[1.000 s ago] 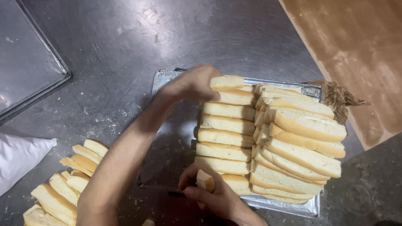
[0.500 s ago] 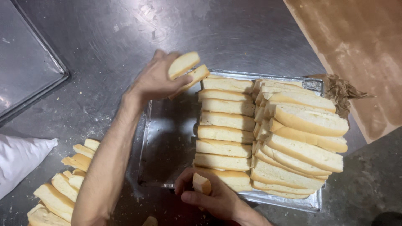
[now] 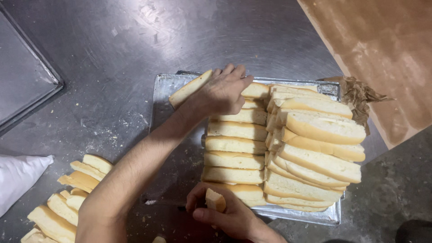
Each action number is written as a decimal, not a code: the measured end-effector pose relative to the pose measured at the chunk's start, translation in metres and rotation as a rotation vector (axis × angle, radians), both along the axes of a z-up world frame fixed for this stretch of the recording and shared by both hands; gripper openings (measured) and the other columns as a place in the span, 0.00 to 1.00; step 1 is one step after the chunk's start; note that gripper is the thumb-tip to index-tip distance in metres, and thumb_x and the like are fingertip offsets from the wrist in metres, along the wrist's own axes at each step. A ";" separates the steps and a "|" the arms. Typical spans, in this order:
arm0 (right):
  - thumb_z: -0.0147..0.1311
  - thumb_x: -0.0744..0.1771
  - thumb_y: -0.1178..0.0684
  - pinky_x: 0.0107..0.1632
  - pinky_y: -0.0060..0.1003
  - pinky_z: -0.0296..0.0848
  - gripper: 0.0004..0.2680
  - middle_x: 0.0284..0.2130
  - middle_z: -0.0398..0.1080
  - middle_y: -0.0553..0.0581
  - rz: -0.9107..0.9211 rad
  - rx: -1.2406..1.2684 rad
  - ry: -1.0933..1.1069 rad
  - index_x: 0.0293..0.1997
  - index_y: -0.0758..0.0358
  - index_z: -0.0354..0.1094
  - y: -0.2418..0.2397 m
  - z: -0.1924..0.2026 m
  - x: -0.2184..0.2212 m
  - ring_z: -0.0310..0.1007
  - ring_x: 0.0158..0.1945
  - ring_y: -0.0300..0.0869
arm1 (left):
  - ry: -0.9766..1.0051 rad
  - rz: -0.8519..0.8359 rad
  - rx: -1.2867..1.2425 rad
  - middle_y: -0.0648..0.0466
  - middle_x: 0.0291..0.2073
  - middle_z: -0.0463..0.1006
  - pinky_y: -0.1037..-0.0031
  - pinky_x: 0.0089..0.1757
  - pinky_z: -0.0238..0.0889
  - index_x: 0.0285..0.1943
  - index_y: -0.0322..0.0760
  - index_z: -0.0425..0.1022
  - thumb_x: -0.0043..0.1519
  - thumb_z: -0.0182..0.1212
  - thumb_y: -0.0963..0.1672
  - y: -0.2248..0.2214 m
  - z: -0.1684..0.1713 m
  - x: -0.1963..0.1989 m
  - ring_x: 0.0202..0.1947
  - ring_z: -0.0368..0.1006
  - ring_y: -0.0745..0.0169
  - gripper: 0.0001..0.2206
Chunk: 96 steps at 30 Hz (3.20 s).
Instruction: The person organizes pieces of bread by picking them up from a pile and stacking them onto a metal tray.
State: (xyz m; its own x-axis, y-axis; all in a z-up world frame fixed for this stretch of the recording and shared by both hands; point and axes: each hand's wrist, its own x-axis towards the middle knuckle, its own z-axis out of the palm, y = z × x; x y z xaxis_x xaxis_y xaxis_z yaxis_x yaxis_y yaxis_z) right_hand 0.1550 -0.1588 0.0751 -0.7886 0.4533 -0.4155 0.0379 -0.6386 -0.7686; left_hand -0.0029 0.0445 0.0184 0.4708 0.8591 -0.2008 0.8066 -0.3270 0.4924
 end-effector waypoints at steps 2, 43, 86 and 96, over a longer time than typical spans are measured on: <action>0.60 0.68 0.48 0.42 0.26 0.66 0.11 0.38 0.68 0.48 -0.005 0.006 0.026 0.49 0.62 0.68 0.002 -0.003 0.002 0.67 0.41 0.31 | -0.012 0.017 -0.104 0.41 0.62 0.62 0.47 0.61 0.50 0.74 0.29 0.55 0.56 0.59 0.42 0.001 0.008 -0.001 0.60 0.59 0.46 0.34; 0.59 0.68 0.50 0.48 0.26 0.65 0.09 0.39 0.69 0.47 0.055 0.012 0.079 0.48 0.62 0.69 0.005 -0.003 -0.007 0.66 0.45 0.31 | -0.178 0.055 0.523 0.47 0.43 0.79 0.64 0.49 0.71 0.48 0.31 0.80 0.59 0.60 0.33 -0.046 0.012 -0.021 0.47 0.74 0.56 0.11; 0.57 0.68 0.52 0.63 0.37 0.67 0.15 0.49 0.72 0.56 0.046 0.012 -0.033 0.60 0.67 0.67 -0.044 0.017 0.031 0.70 0.57 0.40 | 0.013 0.026 0.627 0.35 0.49 0.75 0.53 0.48 0.68 0.50 0.24 0.76 0.61 0.49 0.32 -0.070 0.011 0.007 0.49 0.72 0.44 0.13; 0.56 0.67 0.59 0.56 0.36 0.72 0.14 0.50 0.71 0.54 0.033 0.445 -0.102 0.60 0.66 0.67 -0.059 0.011 0.027 0.71 0.54 0.40 | -0.047 0.166 0.723 0.32 0.55 0.71 0.54 0.52 0.64 0.66 0.19 0.69 0.71 0.54 0.43 -0.140 0.060 -0.026 0.54 0.69 0.40 0.19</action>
